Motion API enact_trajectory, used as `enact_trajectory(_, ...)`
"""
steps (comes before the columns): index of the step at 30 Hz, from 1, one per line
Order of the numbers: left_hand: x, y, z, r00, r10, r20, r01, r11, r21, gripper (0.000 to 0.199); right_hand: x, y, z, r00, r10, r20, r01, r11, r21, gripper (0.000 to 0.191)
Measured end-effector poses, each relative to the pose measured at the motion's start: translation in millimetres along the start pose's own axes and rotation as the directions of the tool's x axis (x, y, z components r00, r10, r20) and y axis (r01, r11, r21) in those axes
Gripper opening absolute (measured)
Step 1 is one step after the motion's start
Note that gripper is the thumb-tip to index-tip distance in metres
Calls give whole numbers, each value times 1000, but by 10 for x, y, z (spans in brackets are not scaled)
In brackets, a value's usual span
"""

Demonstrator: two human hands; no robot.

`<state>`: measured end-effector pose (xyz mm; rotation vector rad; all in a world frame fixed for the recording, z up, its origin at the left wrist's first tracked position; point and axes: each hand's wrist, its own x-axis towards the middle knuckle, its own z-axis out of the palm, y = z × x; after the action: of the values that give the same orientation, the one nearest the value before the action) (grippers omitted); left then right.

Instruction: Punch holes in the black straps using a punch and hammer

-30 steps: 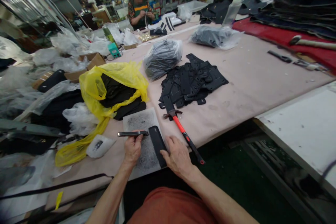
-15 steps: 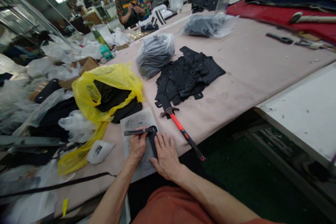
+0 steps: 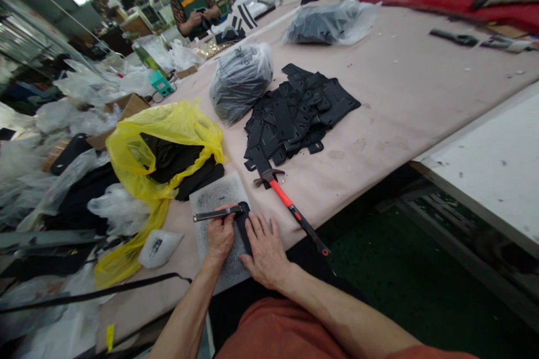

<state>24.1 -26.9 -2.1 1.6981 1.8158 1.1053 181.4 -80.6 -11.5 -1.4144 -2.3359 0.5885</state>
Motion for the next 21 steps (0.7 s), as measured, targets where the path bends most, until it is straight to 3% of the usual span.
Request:
enact_trajectory(6,2,-8,28,1000,0,4,0,999,35,23,3,18,3,1000,-5,-10,5,1000,13,81)
enact_trajectory(16,39,-19,115,995,98,15,-99,977,188,23,16,16,-55,1000,-19,15,18,998,53,78)
enact_trajectory(19,48,7,134,995,97,23,-99,971,218,24,45,88,-205,999,-44,19,42,994,103,64)
enact_trajectory(21,53,21,140,995,96,32,-101,967,232,24,73,212,-350,999,5,-34,-1,993,115,51)
